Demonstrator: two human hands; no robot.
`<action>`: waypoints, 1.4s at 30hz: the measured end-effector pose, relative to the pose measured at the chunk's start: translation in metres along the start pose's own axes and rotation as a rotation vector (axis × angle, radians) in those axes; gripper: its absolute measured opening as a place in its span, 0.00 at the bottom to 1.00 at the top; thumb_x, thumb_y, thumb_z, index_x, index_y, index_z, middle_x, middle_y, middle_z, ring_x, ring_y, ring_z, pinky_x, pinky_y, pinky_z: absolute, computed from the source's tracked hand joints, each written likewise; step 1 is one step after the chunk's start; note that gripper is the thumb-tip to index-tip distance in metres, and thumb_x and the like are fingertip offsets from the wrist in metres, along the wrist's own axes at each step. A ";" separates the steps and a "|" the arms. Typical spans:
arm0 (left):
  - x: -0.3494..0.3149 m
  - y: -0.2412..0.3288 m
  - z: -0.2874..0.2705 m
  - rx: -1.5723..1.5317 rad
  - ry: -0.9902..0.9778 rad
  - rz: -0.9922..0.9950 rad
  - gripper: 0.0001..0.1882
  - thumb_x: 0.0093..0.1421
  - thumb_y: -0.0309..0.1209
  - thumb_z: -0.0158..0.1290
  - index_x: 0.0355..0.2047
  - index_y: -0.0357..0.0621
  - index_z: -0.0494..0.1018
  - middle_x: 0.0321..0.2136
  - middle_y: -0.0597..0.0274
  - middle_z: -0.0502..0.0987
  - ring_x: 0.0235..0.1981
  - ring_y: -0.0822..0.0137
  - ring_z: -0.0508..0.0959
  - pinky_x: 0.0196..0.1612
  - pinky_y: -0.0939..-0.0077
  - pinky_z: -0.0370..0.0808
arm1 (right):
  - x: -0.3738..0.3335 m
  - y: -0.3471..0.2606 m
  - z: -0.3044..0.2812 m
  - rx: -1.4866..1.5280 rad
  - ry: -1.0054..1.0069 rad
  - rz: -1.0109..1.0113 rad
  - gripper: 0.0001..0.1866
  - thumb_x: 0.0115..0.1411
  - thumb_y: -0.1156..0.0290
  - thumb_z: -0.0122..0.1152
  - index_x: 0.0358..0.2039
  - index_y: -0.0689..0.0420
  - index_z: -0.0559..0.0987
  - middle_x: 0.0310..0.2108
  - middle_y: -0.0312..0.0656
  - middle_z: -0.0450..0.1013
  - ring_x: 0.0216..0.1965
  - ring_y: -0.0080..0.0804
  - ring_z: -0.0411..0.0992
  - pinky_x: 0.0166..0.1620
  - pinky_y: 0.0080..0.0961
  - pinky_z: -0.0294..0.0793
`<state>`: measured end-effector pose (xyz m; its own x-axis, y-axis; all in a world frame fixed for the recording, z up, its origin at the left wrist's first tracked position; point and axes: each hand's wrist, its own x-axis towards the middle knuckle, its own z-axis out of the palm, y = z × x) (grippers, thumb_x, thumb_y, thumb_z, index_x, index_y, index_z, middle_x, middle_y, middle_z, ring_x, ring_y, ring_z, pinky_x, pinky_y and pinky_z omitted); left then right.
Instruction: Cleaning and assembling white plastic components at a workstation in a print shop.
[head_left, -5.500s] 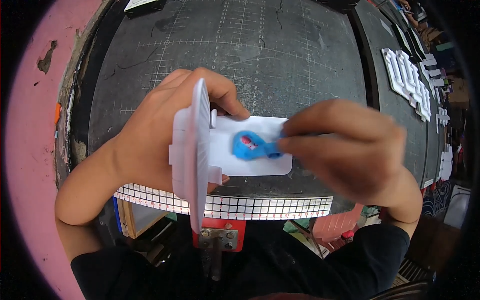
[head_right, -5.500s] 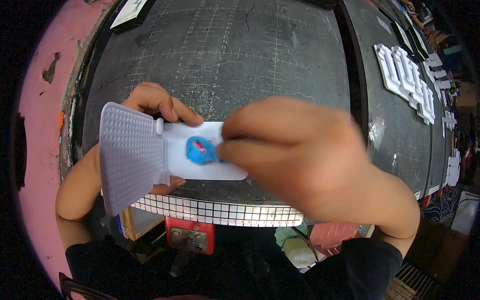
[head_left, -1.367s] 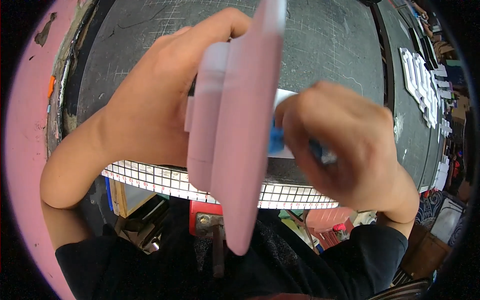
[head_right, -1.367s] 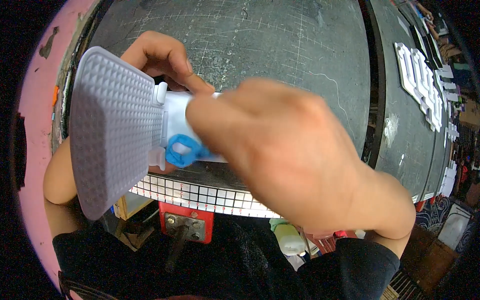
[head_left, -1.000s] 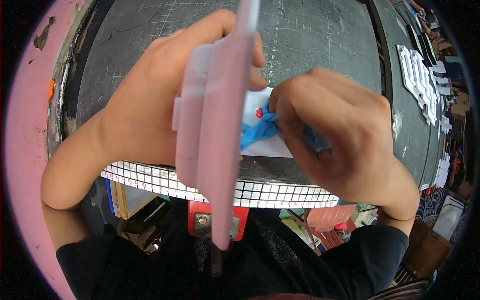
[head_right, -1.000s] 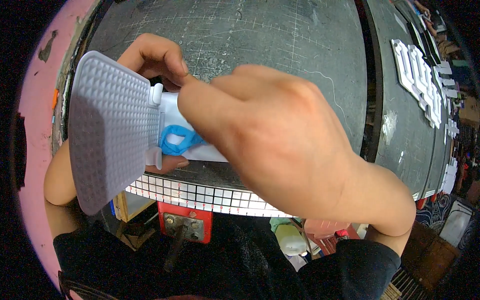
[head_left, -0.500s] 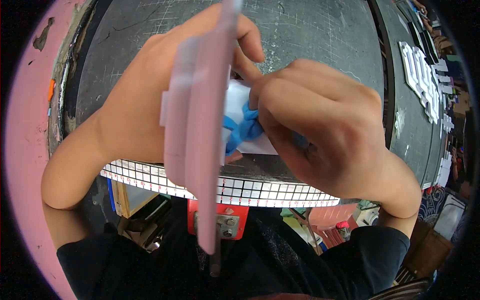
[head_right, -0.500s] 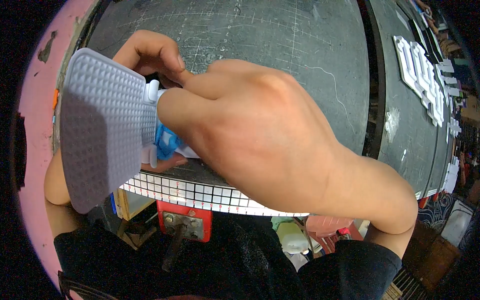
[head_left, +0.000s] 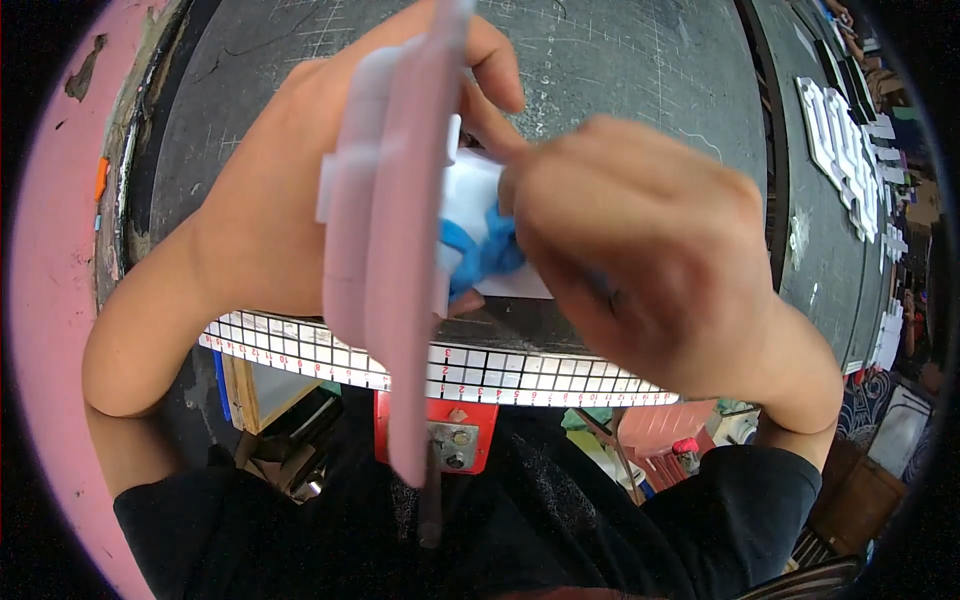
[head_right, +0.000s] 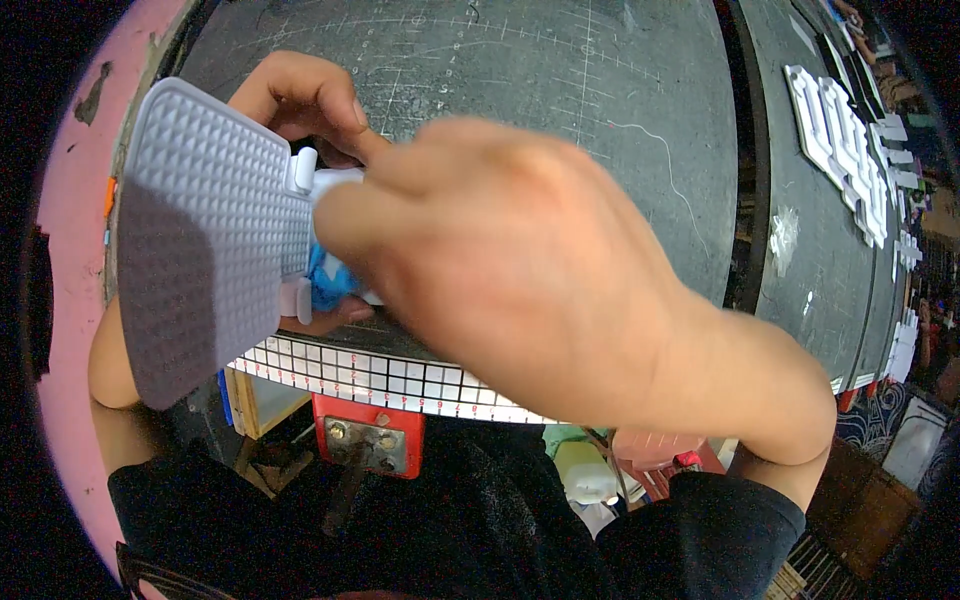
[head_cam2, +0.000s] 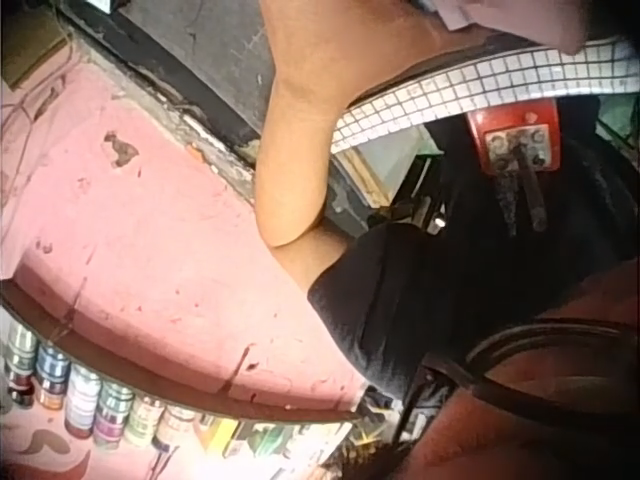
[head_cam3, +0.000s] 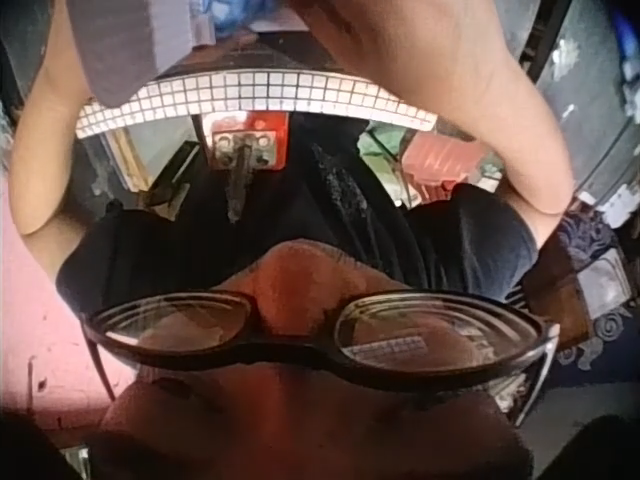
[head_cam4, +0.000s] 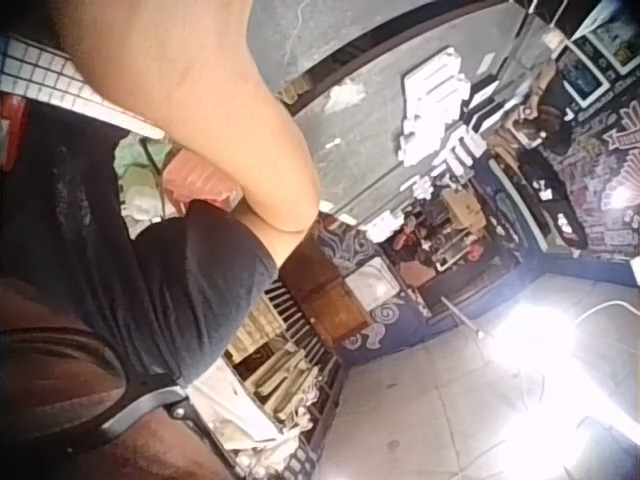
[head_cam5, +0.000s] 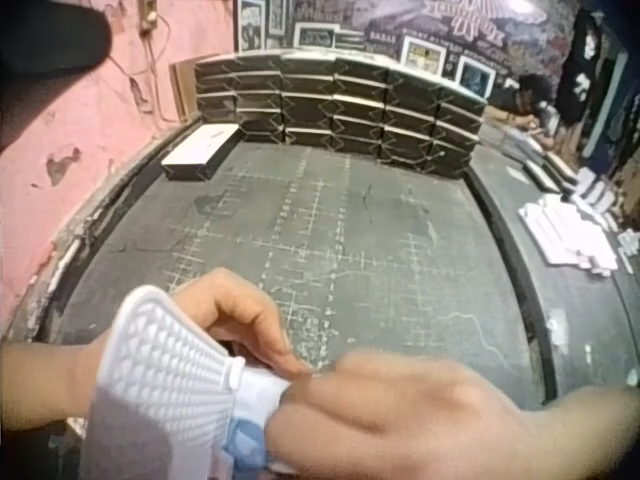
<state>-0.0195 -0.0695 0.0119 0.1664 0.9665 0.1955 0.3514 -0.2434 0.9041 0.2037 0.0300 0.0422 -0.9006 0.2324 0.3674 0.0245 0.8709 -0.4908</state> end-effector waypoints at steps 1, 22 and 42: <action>0.001 0.000 0.001 -0.029 -0.020 0.006 0.53 0.34 0.28 0.84 0.60 0.47 0.65 0.51 0.61 0.76 0.54 0.68 0.80 0.60 0.69 0.82 | 0.000 0.001 0.000 -0.057 -0.005 0.027 0.13 0.44 0.85 0.70 0.28 0.57 0.76 0.29 0.42 0.76 0.31 0.46 0.76 0.33 0.37 0.75; 0.004 -0.003 0.010 -0.233 0.109 -0.181 0.51 0.37 0.26 0.82 0.61 0.48 0.66 0.51 0.62 0.76 0.55 0.67 0.81 0.58 0.71 0.82 | -0.001 0.002 0.004 0.061 0.072 -0.013 0.14 0.44 0.86 0.70 0.29 0.57 0.78 0.27 0.42 0.73 0.29 0.47 0.75 0.32 0.39 0.74; 0.003 -0.010 0.002 -0.080 0.018 -0.052 0.53 0.36 0.28 0.83 0.61 0.48 0.64 0.50 0.62 0.77 0.53 0.69 0.79 0.58 0.71 0.80 | -0.001 -0.002 0.002 -0.003 0.028 -0.022 0.14 0.45 0.86 0.70 0.31 0.56 0.77 0.28 0.42 0.73 0.29 0.44 0.75 0.31 0.38 0.74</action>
<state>-0.0205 -0.0648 0.0024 0.1328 0.9791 0.1540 0.2839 -0.1864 0.9406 0.2038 0.0269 0.0413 -0.8883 0.2250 0.4004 0.0060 0.8773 -0.4799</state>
